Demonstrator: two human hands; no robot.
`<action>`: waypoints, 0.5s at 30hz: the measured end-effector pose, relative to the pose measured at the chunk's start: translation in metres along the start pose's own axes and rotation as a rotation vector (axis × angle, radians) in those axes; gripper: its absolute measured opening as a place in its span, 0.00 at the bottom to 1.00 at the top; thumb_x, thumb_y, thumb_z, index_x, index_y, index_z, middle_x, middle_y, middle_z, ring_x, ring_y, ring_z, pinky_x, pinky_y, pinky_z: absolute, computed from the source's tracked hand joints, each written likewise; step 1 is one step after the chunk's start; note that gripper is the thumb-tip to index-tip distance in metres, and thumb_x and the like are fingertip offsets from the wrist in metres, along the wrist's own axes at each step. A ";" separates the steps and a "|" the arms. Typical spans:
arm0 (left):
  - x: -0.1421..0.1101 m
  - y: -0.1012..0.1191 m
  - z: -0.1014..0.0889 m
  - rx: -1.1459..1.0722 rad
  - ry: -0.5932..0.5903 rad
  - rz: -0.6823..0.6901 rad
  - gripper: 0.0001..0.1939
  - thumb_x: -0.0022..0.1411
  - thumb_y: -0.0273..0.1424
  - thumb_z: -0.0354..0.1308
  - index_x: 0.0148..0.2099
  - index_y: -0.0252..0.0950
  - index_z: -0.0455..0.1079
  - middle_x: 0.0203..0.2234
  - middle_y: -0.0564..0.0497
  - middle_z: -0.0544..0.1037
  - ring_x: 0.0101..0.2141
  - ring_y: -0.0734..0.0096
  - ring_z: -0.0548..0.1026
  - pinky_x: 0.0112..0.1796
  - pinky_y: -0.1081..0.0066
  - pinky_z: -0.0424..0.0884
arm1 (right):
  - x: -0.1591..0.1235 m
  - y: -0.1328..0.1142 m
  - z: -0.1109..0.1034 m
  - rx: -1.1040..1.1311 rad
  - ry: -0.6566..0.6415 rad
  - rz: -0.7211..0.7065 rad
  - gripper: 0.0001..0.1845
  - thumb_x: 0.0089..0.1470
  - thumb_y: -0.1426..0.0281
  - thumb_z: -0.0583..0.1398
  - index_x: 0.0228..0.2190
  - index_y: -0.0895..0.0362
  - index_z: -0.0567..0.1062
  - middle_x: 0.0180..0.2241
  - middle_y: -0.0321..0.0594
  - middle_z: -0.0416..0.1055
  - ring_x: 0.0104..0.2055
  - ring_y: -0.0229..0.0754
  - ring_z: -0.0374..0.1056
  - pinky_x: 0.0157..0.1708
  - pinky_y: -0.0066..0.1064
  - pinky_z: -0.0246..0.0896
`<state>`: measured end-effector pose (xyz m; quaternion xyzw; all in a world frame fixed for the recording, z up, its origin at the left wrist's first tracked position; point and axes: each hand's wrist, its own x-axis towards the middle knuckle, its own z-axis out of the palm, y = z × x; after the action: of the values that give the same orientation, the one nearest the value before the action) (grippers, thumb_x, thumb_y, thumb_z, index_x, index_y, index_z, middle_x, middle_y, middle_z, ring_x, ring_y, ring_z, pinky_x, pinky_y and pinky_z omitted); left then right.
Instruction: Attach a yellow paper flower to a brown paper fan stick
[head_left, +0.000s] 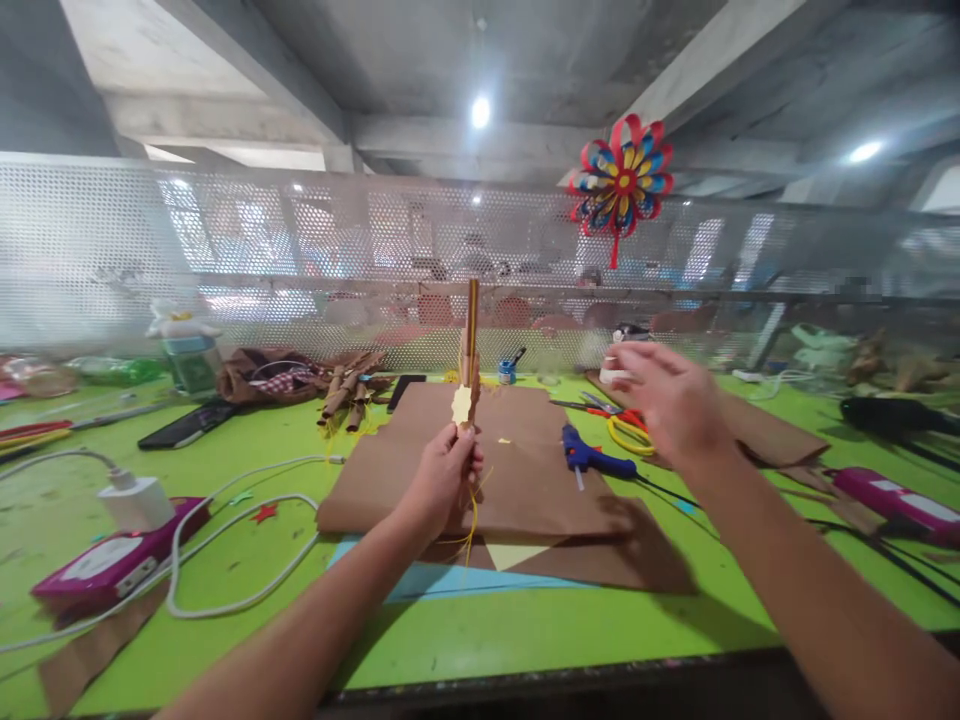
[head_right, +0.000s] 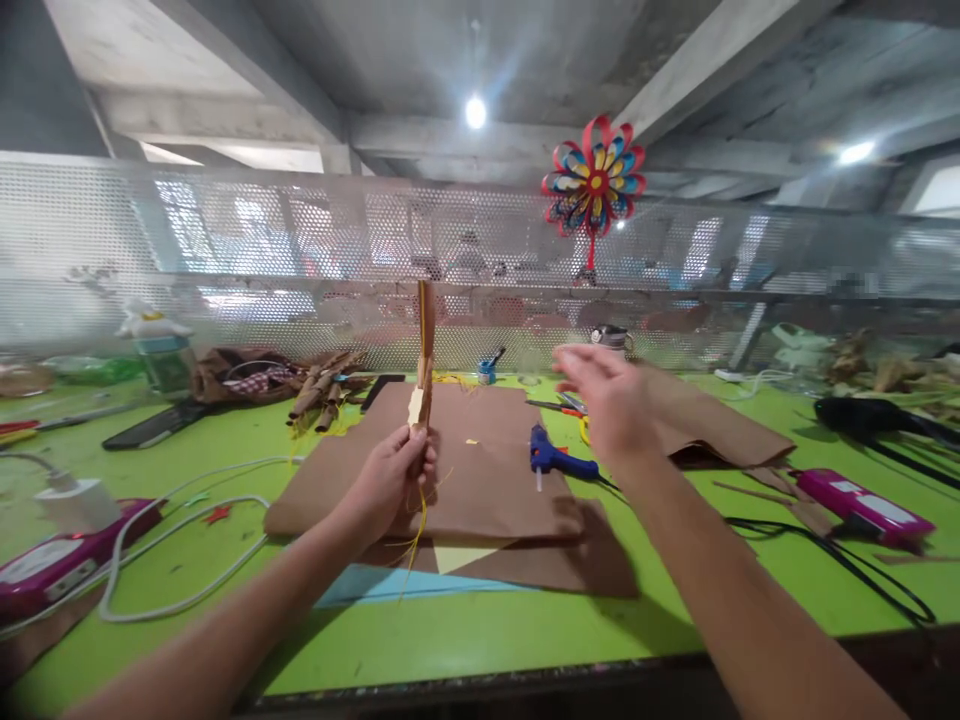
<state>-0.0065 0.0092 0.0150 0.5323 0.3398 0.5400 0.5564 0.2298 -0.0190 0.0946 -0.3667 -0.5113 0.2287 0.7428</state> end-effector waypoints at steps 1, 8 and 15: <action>0.000 -0.001 0.001 0.051 -0.003 0.022 0.10 0.57 0.35 0.53 0.38 0.33 0.63 0.21 0.55 0.66 0.19 0.81 0.63 0.20 0.79 0.59 | -0.011 0.002 0.015 -0.135 -0.121 -0.029 0.09 0.46 0.69 0.61 0.33 0.56 0.75 0.34 0.39 0.72 0.37 0.39 0.68 0.34 0.30 0.64; 0.002 -0.003 -0.001 0.421 0.044 0.251 0.10 0.57 0.32 0.51 0.25 0.35 0.58 0.15 0.58 0.62 0.18 0.80 0.60 0.21 0.78 0.57 | -0.053 0.022 0.079 -0.285 -0.613 0.404 0.16 0.47 0.65 0.60 0.38 0.60 0.70 0.33 0.45 0.72 0.27 0.38 0.69 0.16 0.24 0.57; 0.000 -0.001 0.000 0.128 0.026 0.035 0.07 0.57 0.33 0.52 0.33 0.34 0.62 0.19 0.57 0.65 0.19 0.80 0.62 0.20 0.80 0.58 | -0.075 -0.031 0.023 -0.029 -0.674 0.379 0.13 0.55 0.60 0.55 0.33 0.55 0.74 0.13 0.30 0.60 0.12 0.27 0.45 0.11 0.23 0.34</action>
<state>-0.0061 0.0093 0.0137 0.5656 0.3717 0.5335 0.5073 0.1797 -0.0849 0.0788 -0.3692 -0.6531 0.4624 0.4726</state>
